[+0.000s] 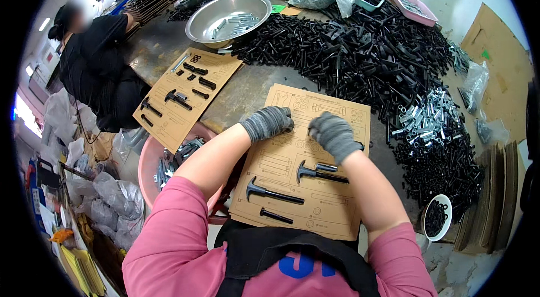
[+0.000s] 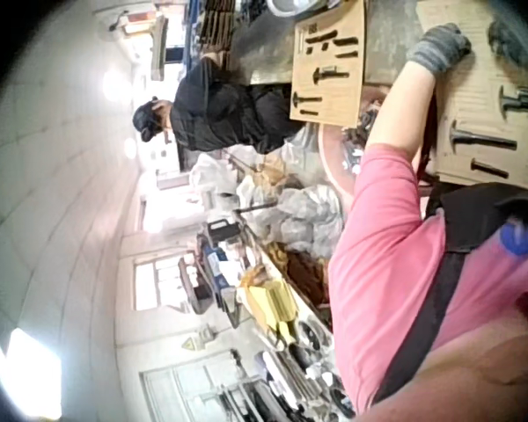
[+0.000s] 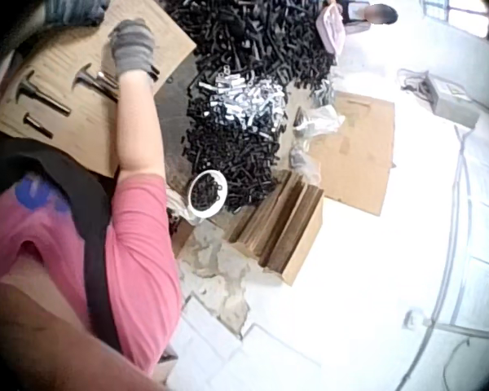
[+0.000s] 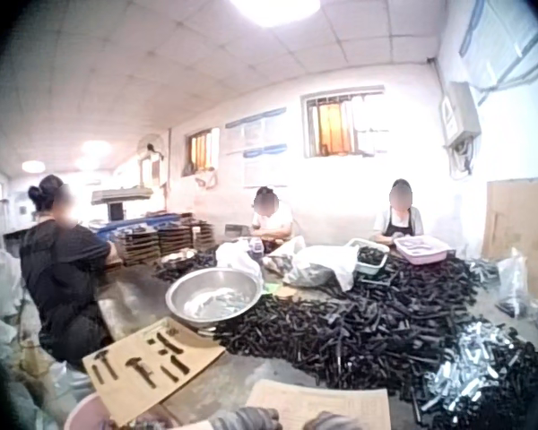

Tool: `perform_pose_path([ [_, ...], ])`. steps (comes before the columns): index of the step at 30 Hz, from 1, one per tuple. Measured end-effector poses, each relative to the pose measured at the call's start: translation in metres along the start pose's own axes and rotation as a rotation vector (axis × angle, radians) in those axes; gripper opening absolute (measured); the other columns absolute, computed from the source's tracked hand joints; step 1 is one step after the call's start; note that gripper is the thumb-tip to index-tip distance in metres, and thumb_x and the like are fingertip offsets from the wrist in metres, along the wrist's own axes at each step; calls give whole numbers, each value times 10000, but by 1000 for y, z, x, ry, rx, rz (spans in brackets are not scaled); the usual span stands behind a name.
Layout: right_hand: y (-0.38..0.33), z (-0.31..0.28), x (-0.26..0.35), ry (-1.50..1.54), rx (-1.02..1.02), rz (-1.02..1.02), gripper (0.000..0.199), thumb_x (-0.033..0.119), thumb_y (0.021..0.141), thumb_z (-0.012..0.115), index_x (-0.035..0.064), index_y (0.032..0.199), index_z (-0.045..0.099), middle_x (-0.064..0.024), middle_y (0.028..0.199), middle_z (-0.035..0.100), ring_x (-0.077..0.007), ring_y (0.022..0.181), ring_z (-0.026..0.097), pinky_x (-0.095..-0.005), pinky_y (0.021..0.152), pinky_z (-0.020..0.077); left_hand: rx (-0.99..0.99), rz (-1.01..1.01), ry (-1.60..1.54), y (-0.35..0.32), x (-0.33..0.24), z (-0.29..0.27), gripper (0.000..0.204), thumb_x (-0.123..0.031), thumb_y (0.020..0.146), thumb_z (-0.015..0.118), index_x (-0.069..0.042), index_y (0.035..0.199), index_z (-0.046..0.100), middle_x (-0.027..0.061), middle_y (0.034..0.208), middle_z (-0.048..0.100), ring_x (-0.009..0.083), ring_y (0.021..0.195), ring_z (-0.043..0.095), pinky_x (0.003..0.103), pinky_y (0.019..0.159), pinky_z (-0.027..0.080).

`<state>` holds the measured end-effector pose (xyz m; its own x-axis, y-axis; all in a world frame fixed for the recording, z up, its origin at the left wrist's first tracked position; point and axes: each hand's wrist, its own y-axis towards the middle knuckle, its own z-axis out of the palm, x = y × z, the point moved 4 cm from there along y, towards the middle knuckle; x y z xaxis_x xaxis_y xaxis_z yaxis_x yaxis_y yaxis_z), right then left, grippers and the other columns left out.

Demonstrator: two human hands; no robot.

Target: The person assembles small metal hardware components on a cardboard template. They pick up cylindrical metal pieces and black plastic parts, fit them together, and place the assembled units into designated slots on the template. The person repeats this process multiple times, organizing the finished assemblies on the board.

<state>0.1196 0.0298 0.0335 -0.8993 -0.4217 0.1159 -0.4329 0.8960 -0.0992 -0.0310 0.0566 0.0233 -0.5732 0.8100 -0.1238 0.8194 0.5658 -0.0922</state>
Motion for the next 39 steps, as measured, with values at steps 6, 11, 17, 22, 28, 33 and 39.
perform_pose_path([
  [6, 31, 11, 35, -170, -106, 9, 151, 134, 778, 528, 89, 895, 613, -121, 894, 593, -274, 854, 601, -374, 717, 497, -171, -384, -579, -13, 18, 11, 250, 4, 790, 532, -66, 1023, 588, 106, 909, 617, 243, 827, 573, 297, 758, 458],
  [11, 33, 11, 35, 107, -164, 66, 177, 172, 790, 542, 88, 927, 617, -128, 910, 604, -280, 856, 599, -380, 741, 485, -314, -391, -934, -23, 16, 11, 280, 48, 808, 501, -53, 1064, 557, 62, 913, 600, 132, 827, 542, 253, 784, 441],
  [17, 44, 23, 61, 21, 58, 33, 225, 271, 805, 534, 118, 954, 605, -123, 975, 573, -283, 910, 583, -386, 776, 477, -445, -531, -1062, -40, 29, 7, 271, -13, 818, 543, -33, 1089, 547, 70, 961, 605, 134, 884, 554, 263, 797, 447],
  [22, 36, 13, 33, 150, 19, 92, 204, 233, 806, 528, 152, 971, 614, -142, 980, 559, -285, 934, 576, -389, 786, 477, -331, -519, -868, -57, 32, 11, 356, -120, 782, 616, -38, 1120, 539, 91, 962, 628, 165, 867, 579, 285, 793, 454],
  [28, 36, 18, 30, 62, 57, 105, 202, 152, 815, 506, 124, 983, 614, -143, 994, 558, -294, 926, 584, -383, 774, 488, -57, -465, -444, -24, -2, 1, 355, -185, 716, 646, -53, 1038, 575, 146, 871, 630, 280, 839, 599, 341, 760, 462],
  [33, 34, 23, 23, -64, 68, 132, 196, 135, 788, 539, 87, 959, 622, -134, 983, 570, -280, 933, 587, -369, 773, 492, -30, -427, -451, -8, 0, 6, 280, -176, 727, 642, -66, 980, 601, 133, 873, 633, 283, 837, 596, 343, 755, 463],
  [39, 30, 13, 31, 0, 47, 175, 193, 122, 778, 549, 79, 952, 621, -134, 977, 571, -277, 942, 584, -364, 774, 492, -45, -429, -470, -7, 2, 11, 291, -163, 733, 649, -65, 1002, 599, 118, 906, 637, 257, 858, 598, 327, 780, 459],
])
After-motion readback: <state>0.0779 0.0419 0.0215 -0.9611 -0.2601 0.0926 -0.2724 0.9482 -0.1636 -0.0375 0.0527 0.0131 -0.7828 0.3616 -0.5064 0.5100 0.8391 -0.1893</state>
